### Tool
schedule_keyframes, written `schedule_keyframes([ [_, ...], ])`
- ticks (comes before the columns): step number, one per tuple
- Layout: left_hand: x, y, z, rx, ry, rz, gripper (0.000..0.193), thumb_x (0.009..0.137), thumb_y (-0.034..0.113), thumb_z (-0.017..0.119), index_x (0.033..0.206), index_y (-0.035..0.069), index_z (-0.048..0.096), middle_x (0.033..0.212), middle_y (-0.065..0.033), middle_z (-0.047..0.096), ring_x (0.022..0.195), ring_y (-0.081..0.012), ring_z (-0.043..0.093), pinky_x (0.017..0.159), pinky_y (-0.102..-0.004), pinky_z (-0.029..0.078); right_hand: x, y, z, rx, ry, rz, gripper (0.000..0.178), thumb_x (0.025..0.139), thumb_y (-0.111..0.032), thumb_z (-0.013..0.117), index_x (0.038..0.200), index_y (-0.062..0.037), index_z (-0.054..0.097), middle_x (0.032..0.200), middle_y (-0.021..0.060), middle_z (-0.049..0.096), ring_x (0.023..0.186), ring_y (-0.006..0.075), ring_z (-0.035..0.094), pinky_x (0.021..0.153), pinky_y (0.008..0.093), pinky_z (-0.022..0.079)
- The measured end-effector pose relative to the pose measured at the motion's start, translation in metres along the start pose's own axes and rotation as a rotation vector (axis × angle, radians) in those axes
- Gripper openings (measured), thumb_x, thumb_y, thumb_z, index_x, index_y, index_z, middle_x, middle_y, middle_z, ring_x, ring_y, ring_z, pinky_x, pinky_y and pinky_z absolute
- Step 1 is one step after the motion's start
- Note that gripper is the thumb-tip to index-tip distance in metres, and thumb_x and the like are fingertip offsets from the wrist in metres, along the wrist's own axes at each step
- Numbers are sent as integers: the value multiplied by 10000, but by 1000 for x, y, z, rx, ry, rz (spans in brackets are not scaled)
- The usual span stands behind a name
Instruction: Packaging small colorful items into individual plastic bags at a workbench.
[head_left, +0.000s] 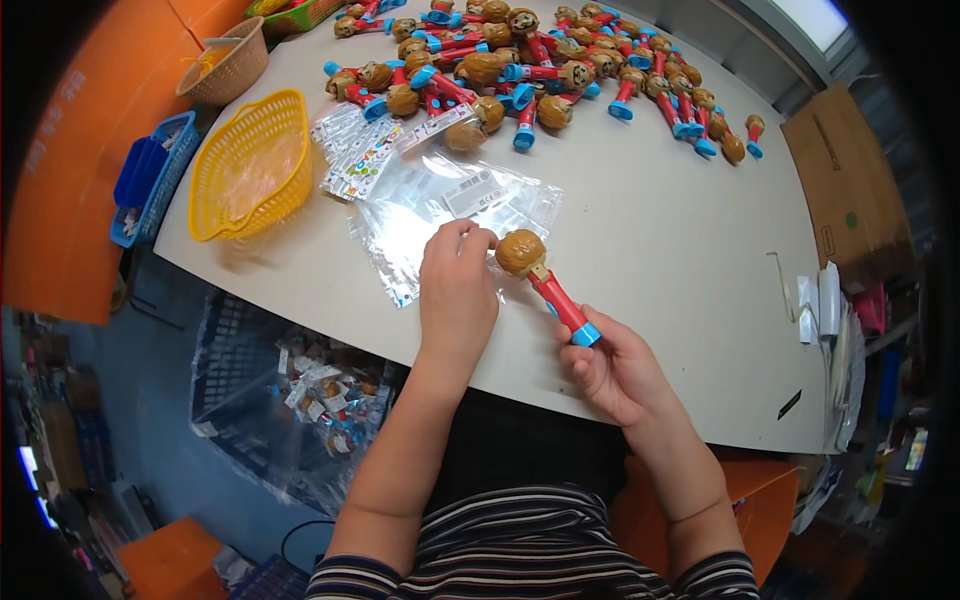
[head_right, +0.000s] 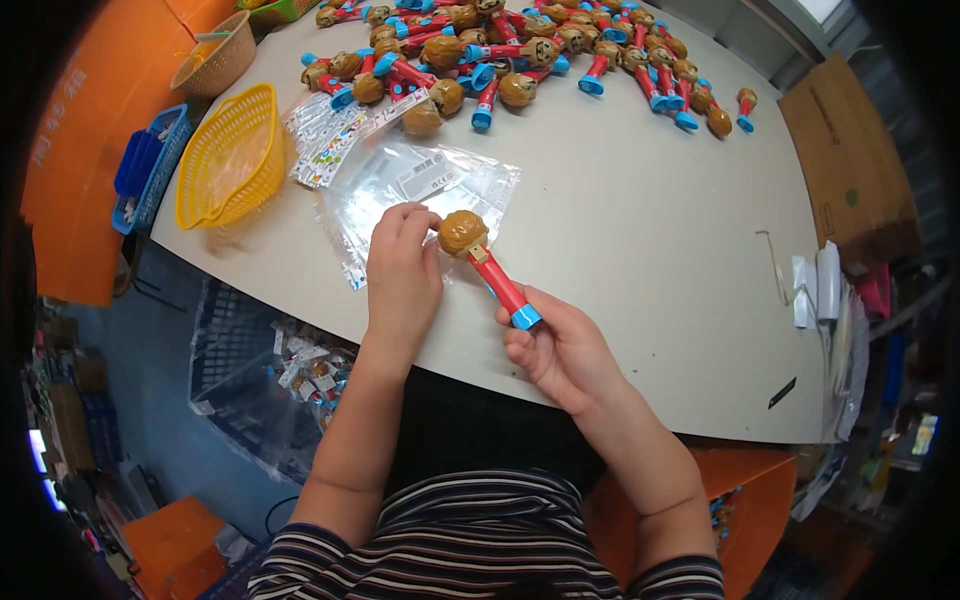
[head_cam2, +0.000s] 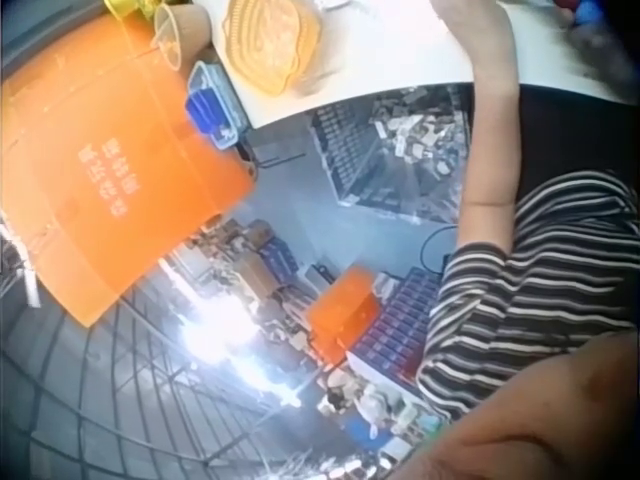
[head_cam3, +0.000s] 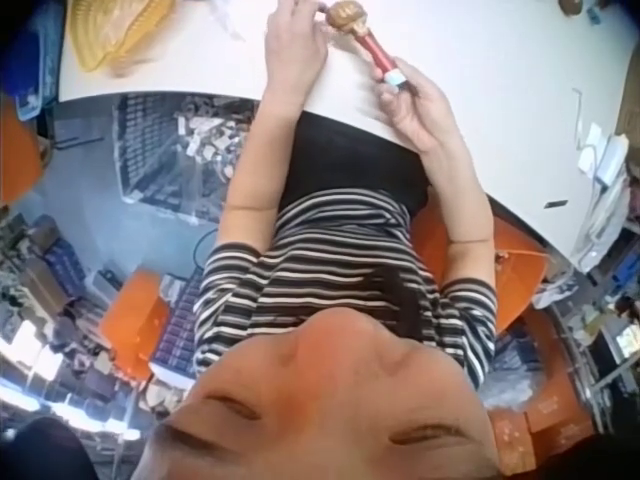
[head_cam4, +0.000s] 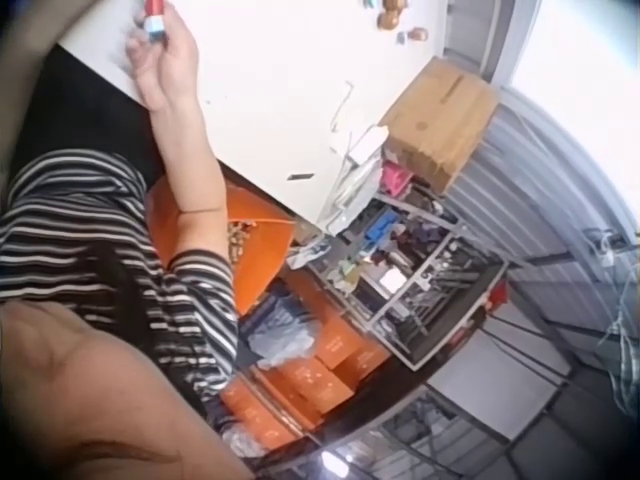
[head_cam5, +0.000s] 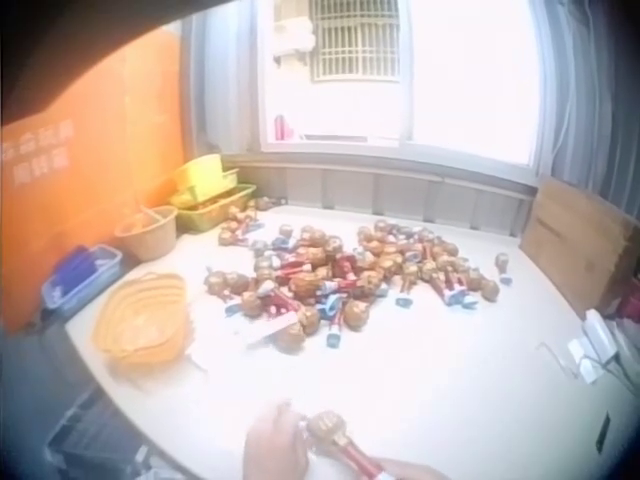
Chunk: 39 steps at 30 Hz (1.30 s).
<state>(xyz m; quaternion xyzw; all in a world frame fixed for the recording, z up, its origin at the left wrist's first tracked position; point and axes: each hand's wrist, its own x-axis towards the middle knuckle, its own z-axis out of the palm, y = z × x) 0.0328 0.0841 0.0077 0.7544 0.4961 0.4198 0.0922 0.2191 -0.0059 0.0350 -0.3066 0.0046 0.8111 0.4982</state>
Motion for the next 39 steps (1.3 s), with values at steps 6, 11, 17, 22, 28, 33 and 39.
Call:
schedule_keyframes([
  [6,2,4,-2,-224,27,-237,143,869,-33,623,1010,-9,610,926,-156,652,773,-273,671,687,-336,545,9,8,2,-72,66,-26,299,1054,-199,472,1212,55,477,964,139,624,723,127,621,658,257,629],
  [11,5,9,-6,-333,59,-189,148,847,-32,627,988,3,597,915,-154,629,823,-352,633,720,-420,508,3,14,18,-287,169,-66,341,1048,-192,488,1289,48,493,965,113,633,737,123,632,685,269,630],
  [17,10,14,-13,-238,3,214,155,797,-14,665,939,38,631,928,-109,646,878,-329,624,761,-406,492,5,25,22,-958,238,-370,356,1053,-214,477,1323,15,519,972,88,630,732,109,619,701,275,622],
  [22,8,15,-16,-215,21,311,180,777,-5,681,943,40,632,914,-99,646,911,-330,611,783,-410,488,9,19,23,-656,225,-330,356,1058,-224,468,1296,36,520,999,101,621,710,105,581,687,290,627],
  [28,-6,23,-15,-379,43,132,194,743,-52,694,908,39,648,909,-110,664,869,-323,628,767,-393,501,12,12,14,-150,-22,-64,347,1061,-259,449,1289,0,489,1034,96,612,746,131,604,721,287,604],
  [33,-15,22,-15,-345,76,-2,147,781,-44,689,905,24,646,894,-110,666,834,-294,641,747,-362,509,3,30,25,-1409,94,-691,443,975,-103,604,1362,21,429,1155,137,558,903,208,633,846,332,584],
  [39,-21,29,-21,-397,17,-56,130,787,-41,689,895,12,640,874,-115,661,819,-285,643,732,-349,508,-3,18,18,-1641,136,-786,414,858,-136,762,1211,-9,587,1056,117,579,872,206,630,723,306,546],
])
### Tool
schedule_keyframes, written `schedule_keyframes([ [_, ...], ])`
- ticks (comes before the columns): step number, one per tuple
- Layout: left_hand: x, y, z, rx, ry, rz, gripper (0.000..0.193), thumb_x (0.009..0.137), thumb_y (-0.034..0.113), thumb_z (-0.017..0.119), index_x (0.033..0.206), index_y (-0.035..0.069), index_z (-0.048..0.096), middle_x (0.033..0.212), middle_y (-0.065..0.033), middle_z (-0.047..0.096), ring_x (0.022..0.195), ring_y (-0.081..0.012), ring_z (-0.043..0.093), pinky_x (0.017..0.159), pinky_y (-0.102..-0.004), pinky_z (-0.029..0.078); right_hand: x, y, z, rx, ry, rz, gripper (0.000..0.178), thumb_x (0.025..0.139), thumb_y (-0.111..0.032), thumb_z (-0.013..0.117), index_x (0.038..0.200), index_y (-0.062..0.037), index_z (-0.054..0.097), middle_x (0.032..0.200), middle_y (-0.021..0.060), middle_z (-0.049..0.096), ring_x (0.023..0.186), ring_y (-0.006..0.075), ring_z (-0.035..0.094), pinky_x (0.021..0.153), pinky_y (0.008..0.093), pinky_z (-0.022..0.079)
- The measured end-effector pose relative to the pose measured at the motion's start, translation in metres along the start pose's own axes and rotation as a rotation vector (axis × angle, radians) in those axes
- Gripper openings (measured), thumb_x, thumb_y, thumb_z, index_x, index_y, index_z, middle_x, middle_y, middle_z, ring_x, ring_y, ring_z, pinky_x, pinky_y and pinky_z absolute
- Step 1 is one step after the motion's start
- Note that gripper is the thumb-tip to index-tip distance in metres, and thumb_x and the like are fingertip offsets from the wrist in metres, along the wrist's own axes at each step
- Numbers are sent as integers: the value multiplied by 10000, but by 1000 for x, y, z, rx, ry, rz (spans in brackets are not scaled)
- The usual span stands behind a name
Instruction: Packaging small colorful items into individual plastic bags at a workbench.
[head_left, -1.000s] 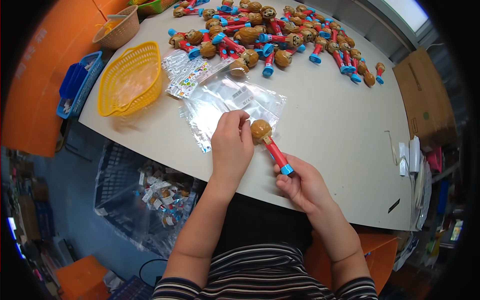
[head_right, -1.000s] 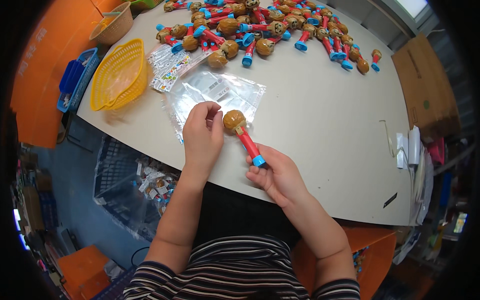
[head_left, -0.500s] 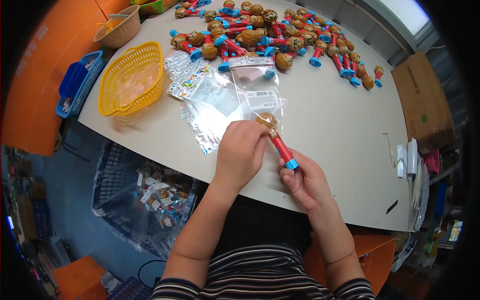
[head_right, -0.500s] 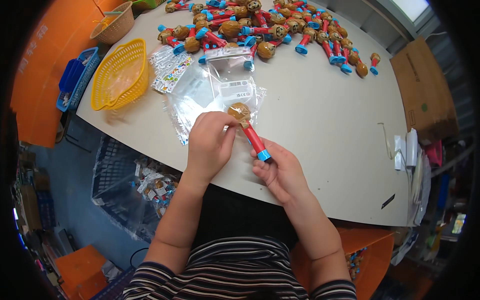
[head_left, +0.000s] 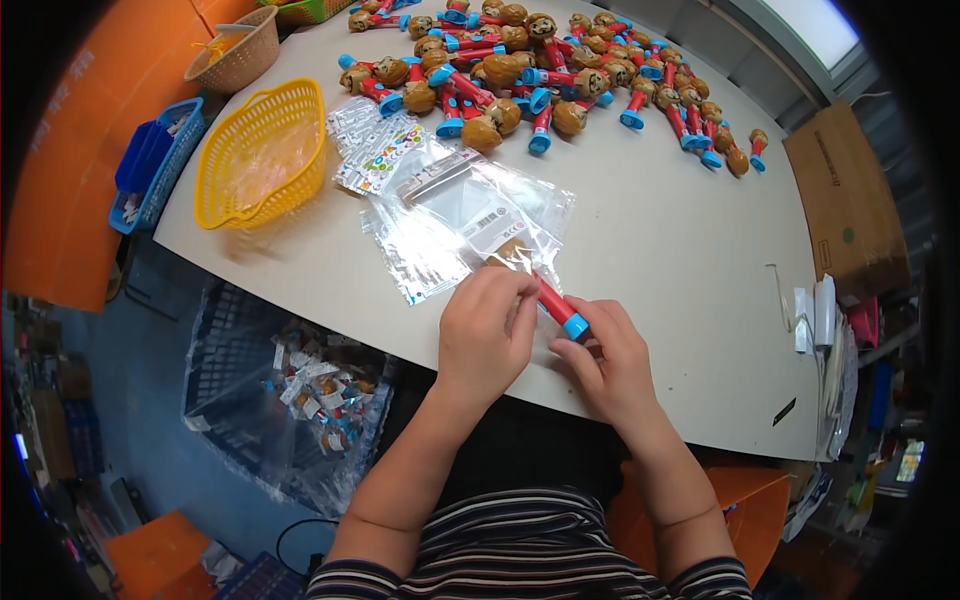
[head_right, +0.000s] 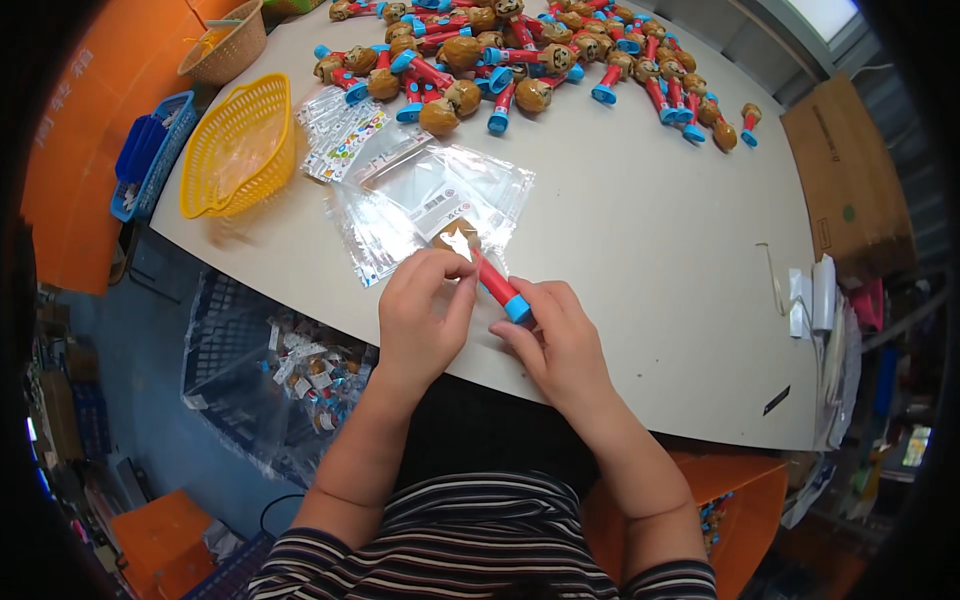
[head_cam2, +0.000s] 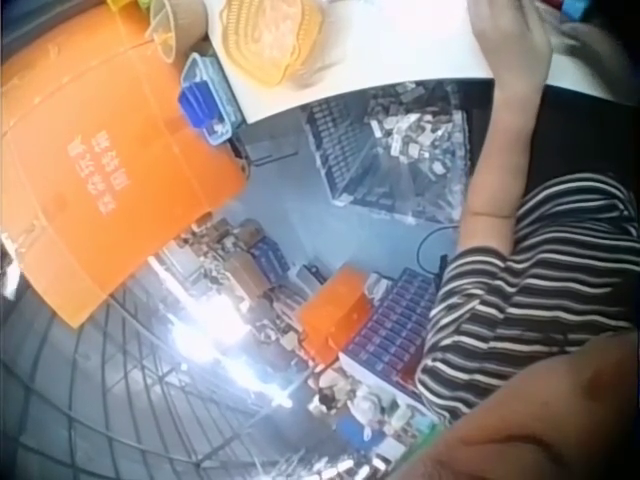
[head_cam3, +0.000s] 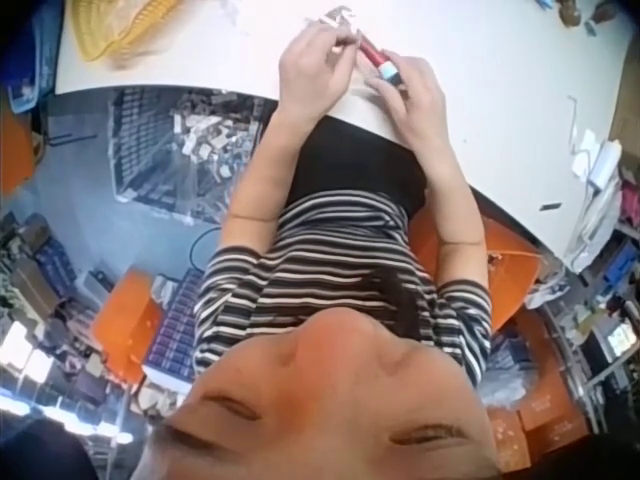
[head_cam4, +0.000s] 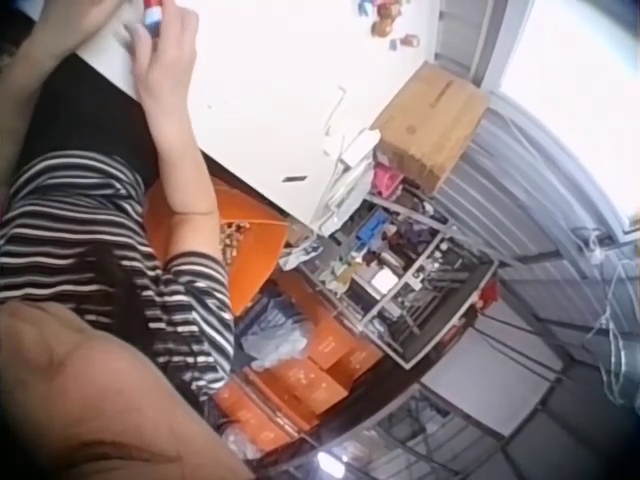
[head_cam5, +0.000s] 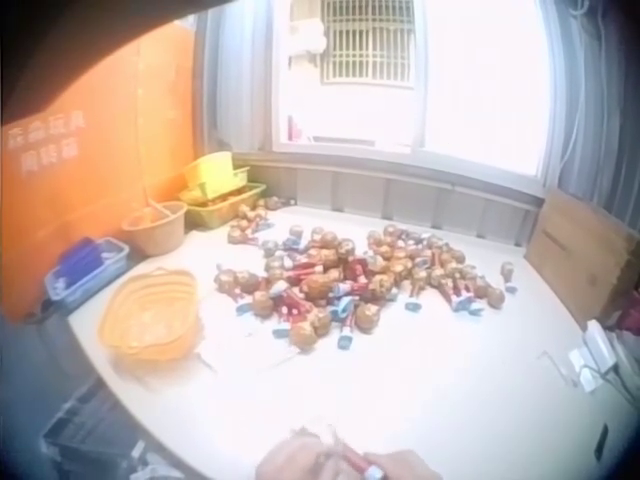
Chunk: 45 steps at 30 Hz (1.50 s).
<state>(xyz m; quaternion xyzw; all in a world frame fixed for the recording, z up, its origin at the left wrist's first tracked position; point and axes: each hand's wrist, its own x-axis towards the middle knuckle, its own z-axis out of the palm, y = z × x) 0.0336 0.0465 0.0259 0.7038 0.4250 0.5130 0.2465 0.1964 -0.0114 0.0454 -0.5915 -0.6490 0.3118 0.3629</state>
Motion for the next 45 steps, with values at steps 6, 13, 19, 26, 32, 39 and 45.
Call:
schedule_keyframes([
  [6,-8,3,0,15,-34,54,151,781,-40,694,910,14,636,880,-126,654,816,-299,638,728,-357,507,14,10,-12,-372,150,-197,381,746,-220,860,974,-24,628,955,85,587,709,181,592,608,314,491],
  [13,-12,6,-1,1,-53,33,152,797,-19,685,926,36,626,884,-124,642,815,-329,617,723,-396,500,19,32,-20,-142,-45,-129,363,741,-190,863,952,-26,618,875,72,583,628,175,559,582,300,479],
  [19,-14,5,-3,23,-70,37,150,788,-26,703,915,15,635,879,-132,647,791,-307,630,717,-370,502,26,18,-22,-125,-126,-193,524,725,-124,857,1159,-49,572,1186,110,533,953,197,577,787,304,499],
  [26,-13,9,-2,18,-72,29,155,783,-35,704,915,18,643,872,-130,650,790,-308,629,710,-375,501,21,18,-17,-150,-56,-282,629,787,-171,809,1318,-45,496,1306,181,493,1092,319,582,889,382,528],
  [32,-14,9,-5,68,-103,108,165,789,-9,700,937,24,634,879,-117,634,807,-317,612,721,-398,495,33,15,-3,-27,-139,-163,543,811,-38,726,1307,-30,505,1206,151,583,948,251,614,845,346,509],
  [39,-16,8,-5,100,-104,92,176,786,-11,701,943,28,632,893,-114,625,819,-317,603,721,-398,488,34,24,16,-248,14,-331,364,870,-44,643,1222,-3,561,1057,179,638,941,346,629,808,407,528],
  [45,-18,9,-7,147,-67,67,183,747,-58,710,902,23,657,870,-130,633,806,-321,614,713,-382,486,36,21,12,-310,49,-372,313,876,-38,656,1184,-7,607,999,169,661,833,300,656,736,363,539],
])
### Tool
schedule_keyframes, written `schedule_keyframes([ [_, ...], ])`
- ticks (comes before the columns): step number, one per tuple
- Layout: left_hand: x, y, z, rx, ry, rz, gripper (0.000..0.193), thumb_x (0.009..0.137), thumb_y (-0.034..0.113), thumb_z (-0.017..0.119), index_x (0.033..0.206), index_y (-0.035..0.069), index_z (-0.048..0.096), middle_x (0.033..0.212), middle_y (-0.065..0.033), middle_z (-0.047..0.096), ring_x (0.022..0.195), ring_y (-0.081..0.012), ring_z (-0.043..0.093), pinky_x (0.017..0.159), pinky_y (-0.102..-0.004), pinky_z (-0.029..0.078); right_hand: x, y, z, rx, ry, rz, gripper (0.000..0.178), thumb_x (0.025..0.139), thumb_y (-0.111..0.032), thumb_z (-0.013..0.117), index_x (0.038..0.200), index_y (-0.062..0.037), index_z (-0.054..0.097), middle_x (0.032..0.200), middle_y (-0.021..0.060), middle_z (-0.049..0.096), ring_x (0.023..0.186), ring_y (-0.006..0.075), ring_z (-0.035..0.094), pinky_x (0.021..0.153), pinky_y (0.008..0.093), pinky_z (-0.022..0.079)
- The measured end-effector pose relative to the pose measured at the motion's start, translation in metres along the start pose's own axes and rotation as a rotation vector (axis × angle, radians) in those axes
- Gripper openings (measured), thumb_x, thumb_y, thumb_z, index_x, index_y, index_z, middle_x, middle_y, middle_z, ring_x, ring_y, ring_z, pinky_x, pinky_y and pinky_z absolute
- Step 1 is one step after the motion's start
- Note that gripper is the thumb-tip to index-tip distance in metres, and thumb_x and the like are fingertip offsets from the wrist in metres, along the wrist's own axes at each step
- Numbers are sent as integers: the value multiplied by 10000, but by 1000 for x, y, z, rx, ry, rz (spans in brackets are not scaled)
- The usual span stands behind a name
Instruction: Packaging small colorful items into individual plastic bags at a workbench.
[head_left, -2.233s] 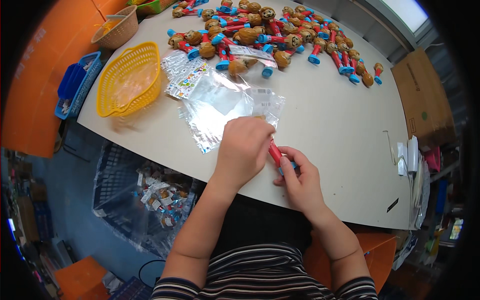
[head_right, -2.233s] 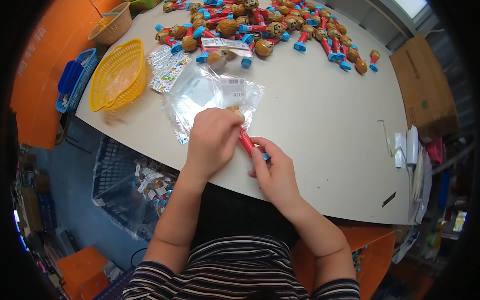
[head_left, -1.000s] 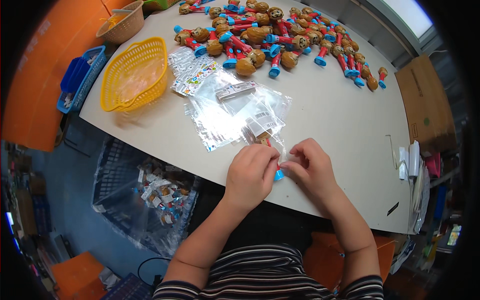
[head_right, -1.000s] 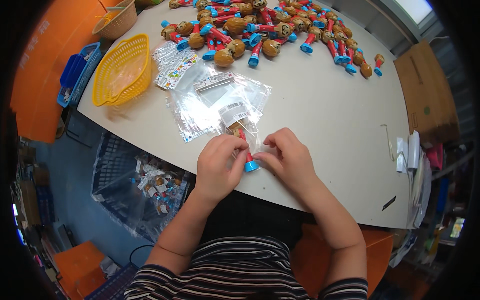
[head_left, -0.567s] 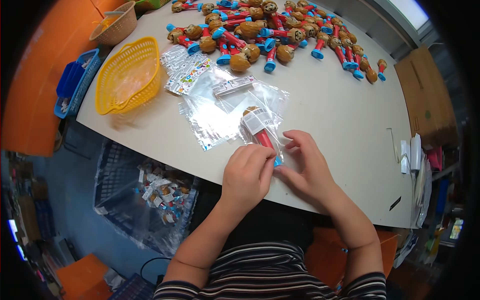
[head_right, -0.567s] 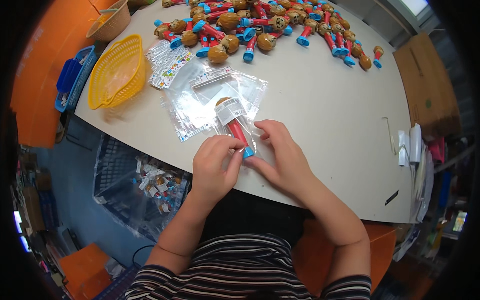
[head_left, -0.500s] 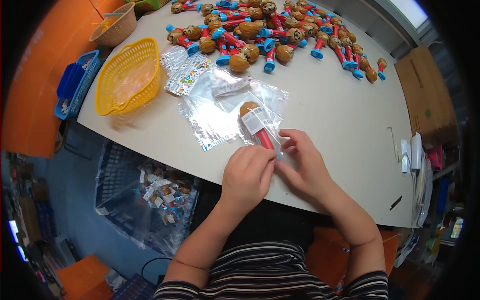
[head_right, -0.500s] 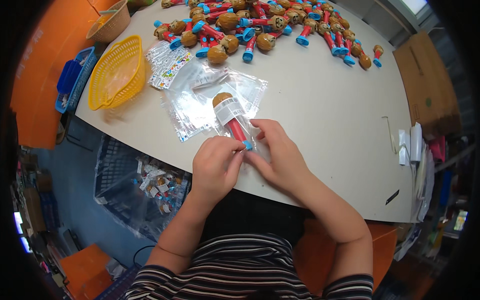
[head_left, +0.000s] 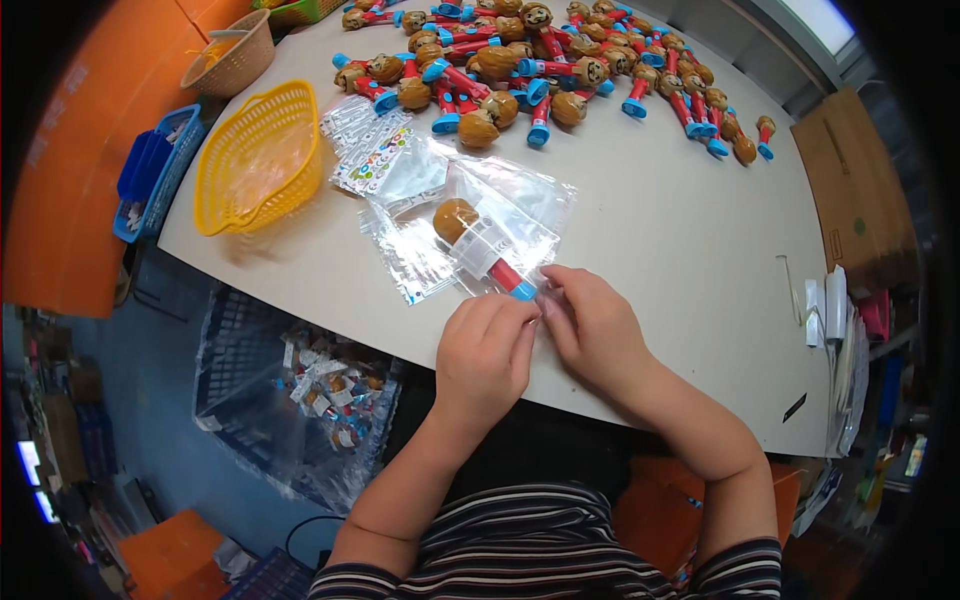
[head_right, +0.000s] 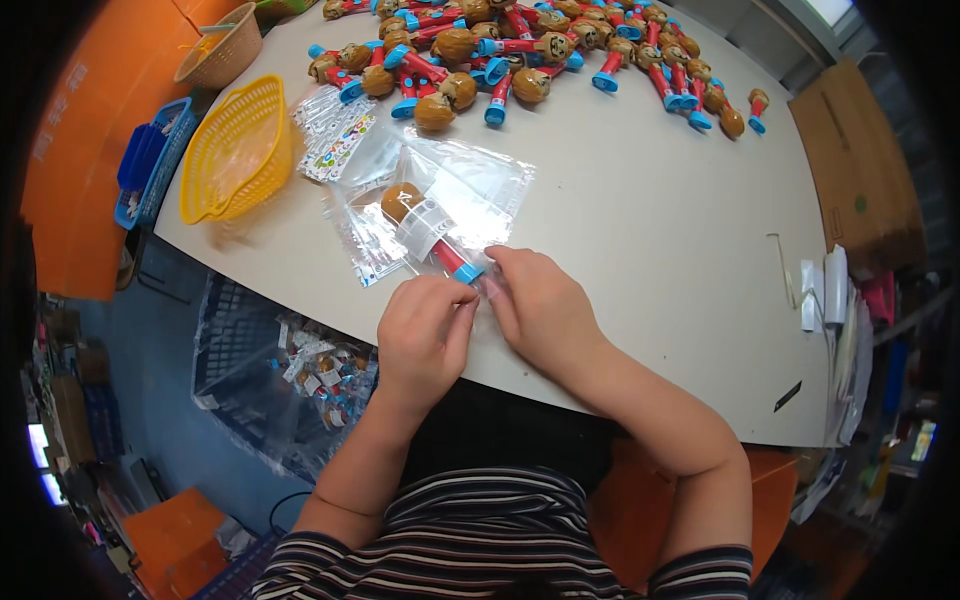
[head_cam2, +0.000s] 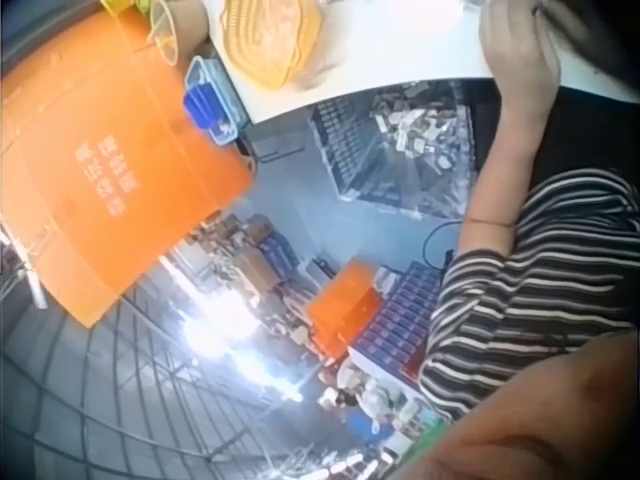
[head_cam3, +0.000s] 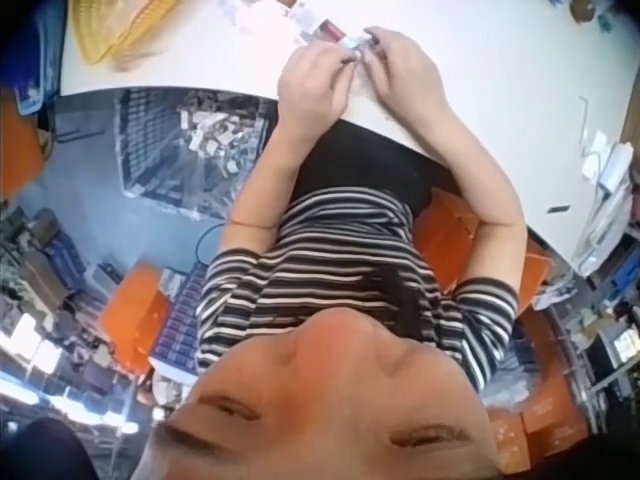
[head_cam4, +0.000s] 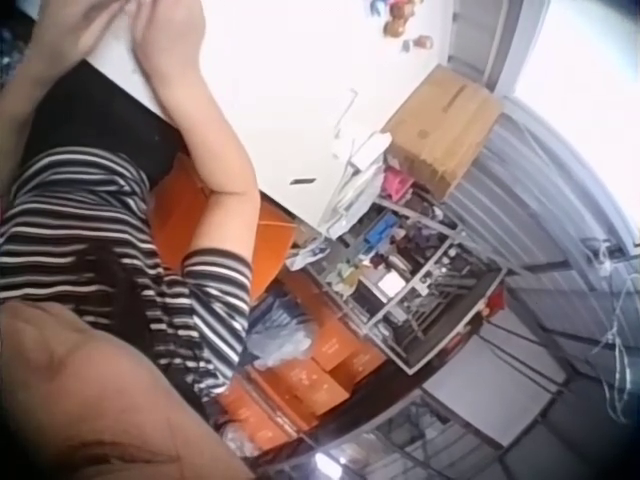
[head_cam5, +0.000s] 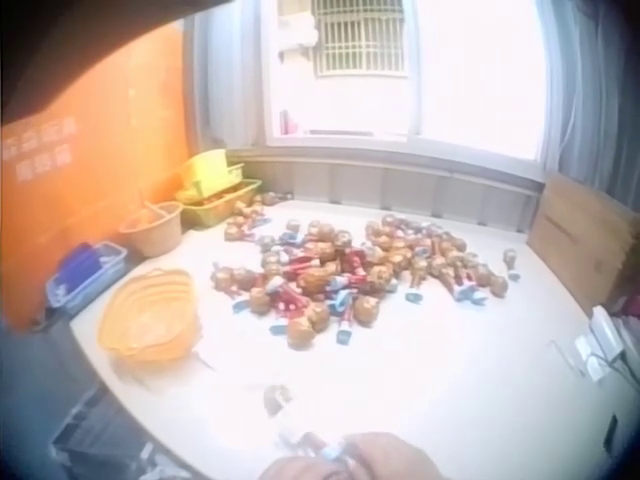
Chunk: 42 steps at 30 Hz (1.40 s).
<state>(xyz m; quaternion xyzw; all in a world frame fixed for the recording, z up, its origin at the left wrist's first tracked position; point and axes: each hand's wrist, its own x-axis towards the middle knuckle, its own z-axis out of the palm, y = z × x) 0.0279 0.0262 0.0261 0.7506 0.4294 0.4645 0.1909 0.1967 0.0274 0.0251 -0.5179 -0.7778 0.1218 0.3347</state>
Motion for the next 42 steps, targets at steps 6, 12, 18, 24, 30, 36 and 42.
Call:
schedule_keyframes([
  [6,-4,9,-10,81,48,-15,204,723,-42,721,901,51,684,924,-98,613,875,-301,589,751,-382,478,-2,-14,-28,273,-300,439,209,946,-126,655,1086,28,659,916,129,702,794,172,696,671,296,557],
  [12,-8,20,-7,146,-36,84,200,711,58,785,897,77,715,905,-66,603,882,-283,575,785,-391,458,2,-12,-34,1027,-392,929,242,1007,-180,588,1086,42,642,905,68,698,805,97,680,741,227,578],
  [18,-18,22,4,179,-4,-28,178,715,95,793,869,77,707,887,-58,604,881,-274,579,790,-395,438,-3,-9,-31,1113,-410,949,192,1012,-160,564,1068,16,617,970,88,684,852,141,700,754,273,605],
  [24,-22,20,9,216,-35,51,112,780,76,693,879,62,642,885,-54,580,899,-262,578,781,-394,425,-3,-9,-30,1117,-429,989,117,1008,-132,547,1020,-23,589,944,77,687,845,150,710,757,277,606],
  [30,-20,16,4,42,-85,-33,132,755,44,728,834,57,623,871,-102,596,902,-328,575,816,-423,449,-5,-11,-27,1155,-393,1000,129,1015,-134,535,998,-14,579,933,87,687,857,162,716,754,282,609],
  [36,-18,9,-11,-161,-143,-35,114,794,-33,667,835,38,587,876,-118,580,889,-302,570,836,-385,457,-8,-7,-20,1181,-347,983,139,1020,-130,529,997,-4,583,950,116,694,877,173,715,769,277,603],
  [42,-48,-29,-62,-623,128,-452,47,951,12,591,929,26,551,931,-53,554,863,-156,525,805,-302,454,-4,0,-23,1108,-413,990,207,1017,-174,551,1036,32,571,1033,187,704,909,210,714,782,290,595],
])
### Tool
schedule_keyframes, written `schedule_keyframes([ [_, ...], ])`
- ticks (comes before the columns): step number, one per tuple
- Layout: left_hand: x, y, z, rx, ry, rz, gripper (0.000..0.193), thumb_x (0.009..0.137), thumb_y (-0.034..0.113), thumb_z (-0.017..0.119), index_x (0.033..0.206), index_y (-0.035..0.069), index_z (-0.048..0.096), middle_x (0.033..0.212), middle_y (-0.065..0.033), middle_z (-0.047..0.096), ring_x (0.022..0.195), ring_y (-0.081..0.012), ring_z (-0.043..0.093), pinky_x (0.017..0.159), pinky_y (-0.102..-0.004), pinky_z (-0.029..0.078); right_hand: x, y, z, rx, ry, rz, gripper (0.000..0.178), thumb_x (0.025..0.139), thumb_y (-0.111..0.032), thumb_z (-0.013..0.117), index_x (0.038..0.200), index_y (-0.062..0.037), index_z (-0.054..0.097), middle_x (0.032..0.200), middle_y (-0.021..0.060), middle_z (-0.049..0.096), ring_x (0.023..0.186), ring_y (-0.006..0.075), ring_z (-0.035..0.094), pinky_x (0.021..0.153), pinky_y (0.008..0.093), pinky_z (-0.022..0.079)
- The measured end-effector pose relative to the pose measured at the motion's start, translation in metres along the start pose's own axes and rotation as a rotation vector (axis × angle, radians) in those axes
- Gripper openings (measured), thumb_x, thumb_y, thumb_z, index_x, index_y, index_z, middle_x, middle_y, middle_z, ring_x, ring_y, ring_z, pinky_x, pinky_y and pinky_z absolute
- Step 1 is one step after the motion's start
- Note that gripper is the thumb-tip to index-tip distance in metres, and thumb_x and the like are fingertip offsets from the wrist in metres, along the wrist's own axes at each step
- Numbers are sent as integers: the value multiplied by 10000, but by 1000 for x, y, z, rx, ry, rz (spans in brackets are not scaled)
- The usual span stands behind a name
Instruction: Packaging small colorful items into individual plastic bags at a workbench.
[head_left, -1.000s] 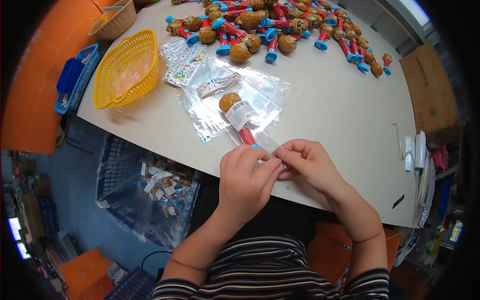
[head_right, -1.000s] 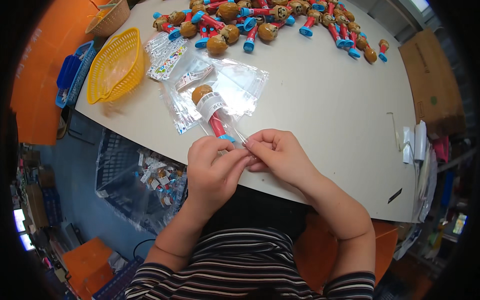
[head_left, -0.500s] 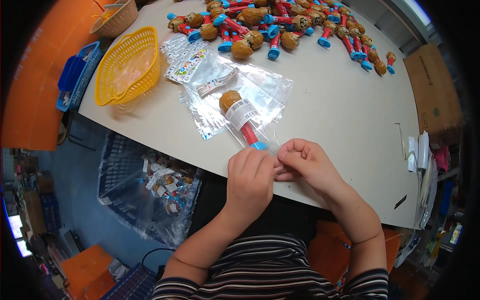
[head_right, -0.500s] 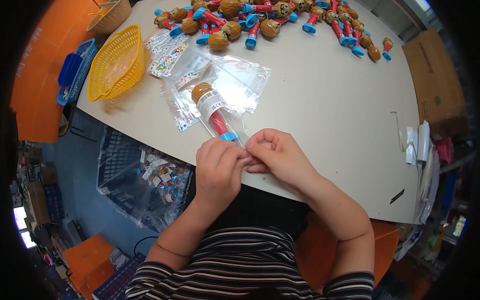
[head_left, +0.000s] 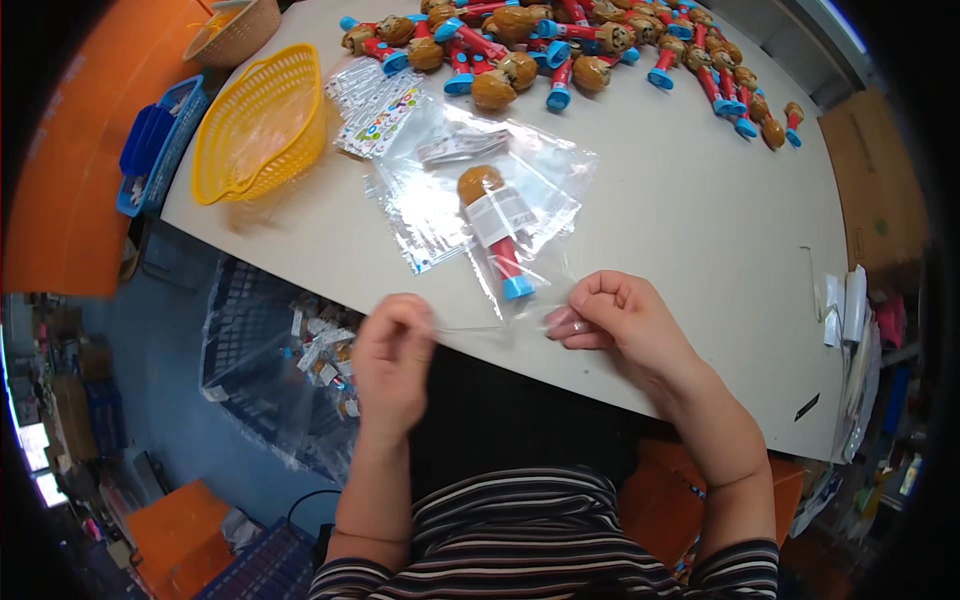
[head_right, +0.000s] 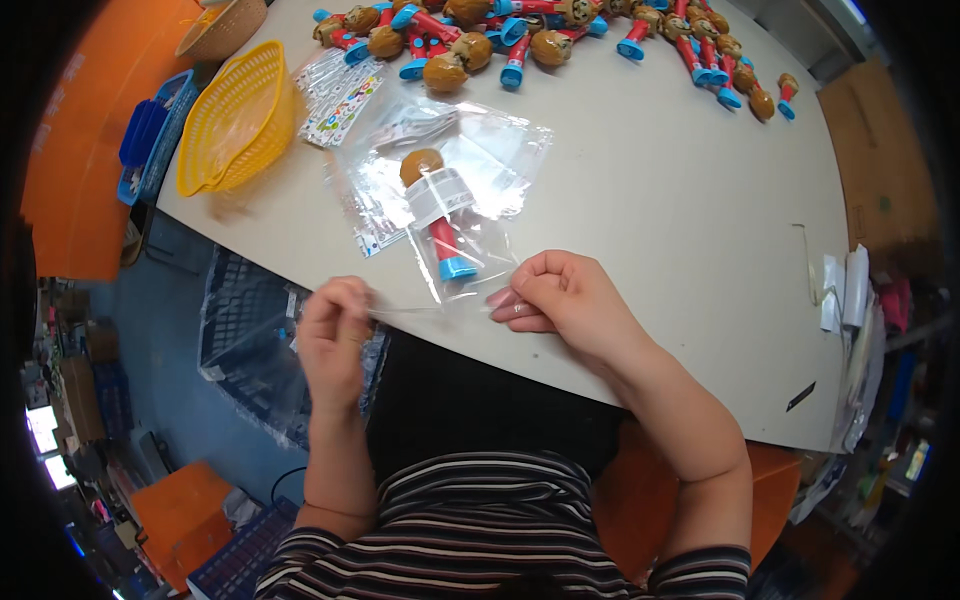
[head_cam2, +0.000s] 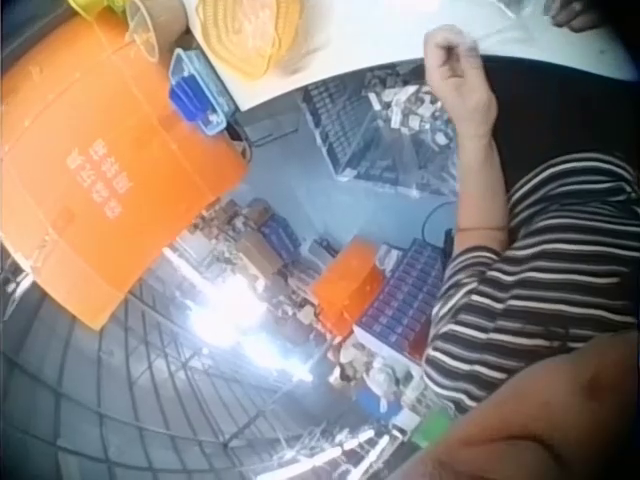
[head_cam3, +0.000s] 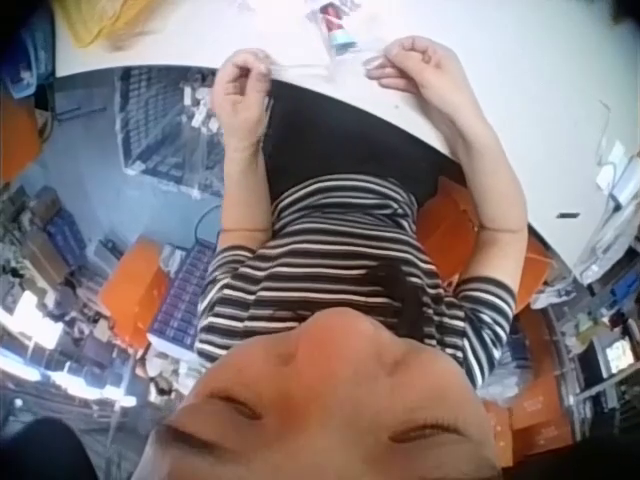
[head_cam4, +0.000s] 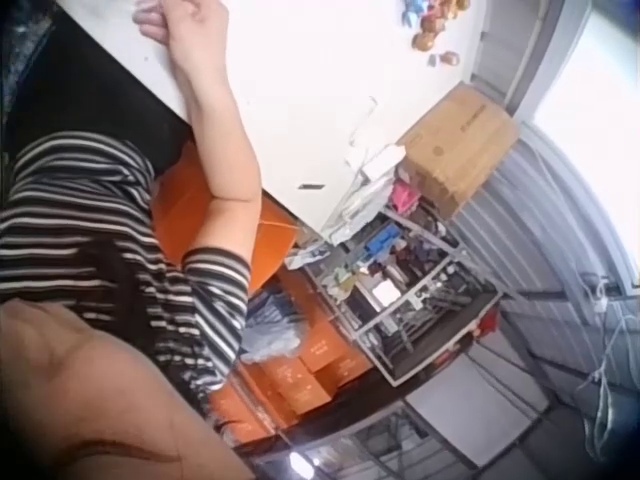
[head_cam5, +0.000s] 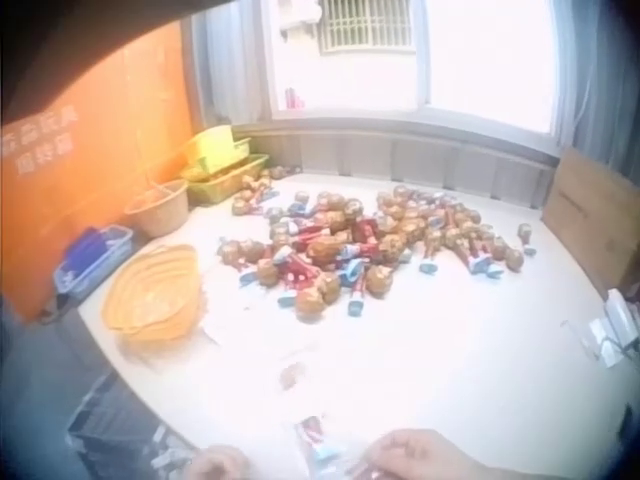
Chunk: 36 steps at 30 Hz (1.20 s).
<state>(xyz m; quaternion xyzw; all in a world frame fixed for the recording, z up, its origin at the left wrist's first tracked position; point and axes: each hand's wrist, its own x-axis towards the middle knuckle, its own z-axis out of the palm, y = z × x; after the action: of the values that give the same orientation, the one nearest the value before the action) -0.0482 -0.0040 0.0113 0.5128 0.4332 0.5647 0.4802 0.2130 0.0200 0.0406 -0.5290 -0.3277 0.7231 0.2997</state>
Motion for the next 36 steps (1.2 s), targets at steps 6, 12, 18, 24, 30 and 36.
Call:
schedule_keyframes([
  [6,0,-21,-111,-267,547,-76,160,1016,198,594,979,44,570,944,-27,574,890,-119,532,831,-272,446,1,-5,5,34,54,33,146,995,-159,584,986,-13,581,944,164,719,814,194,722,712,258,594],
  [12,14,4,-143,-44,735,57,165,1007,175,605,1034,12,595,961,-41,630,841,-109,558,760,-251,464,2,-5,9,-10,85,25,142,995,-161,584,955,-25,574,883,150,715,759,183,720,676,249,591],
  [18,165,87,-118,59,451,381,200,965,167,652,1049,-14,644,927,-56,661,854,-126,632,755,-247,506,-2,1,4,42,48,-17,133,986,-158,596,961,-28,577,869,142,712,755,183,720,671,249,592],
  [24,244,52,-155,1835,295,137,192,867,193,711,914,7,717,858,-108,724,808,-185,687,759,-321,534,-2,2,8,48,31,-37,141,987,-154,593,980,-14,575,890,142,710,772,182,717,678,244,590],
  [30,161,106,-88,1174,230,243,157,833,134,742,916,3,717,803,-102,716,731,-159,675,689,-275,509,-5,-3,0,-7,-13,1,160,995,-154,586,1030,-1,556,922,145,707,816,175,709,726,248,576],
  [36,84,74,-53,847,-143,332,262,749,28,766,999,20,686,964,-77,698,865,-186,654,739,-286,498,-5,-9,-13,-195,-22,-87,144,973,-118,621,1059,-14,571,922,131,701,785,158,682,718,263,559],
])
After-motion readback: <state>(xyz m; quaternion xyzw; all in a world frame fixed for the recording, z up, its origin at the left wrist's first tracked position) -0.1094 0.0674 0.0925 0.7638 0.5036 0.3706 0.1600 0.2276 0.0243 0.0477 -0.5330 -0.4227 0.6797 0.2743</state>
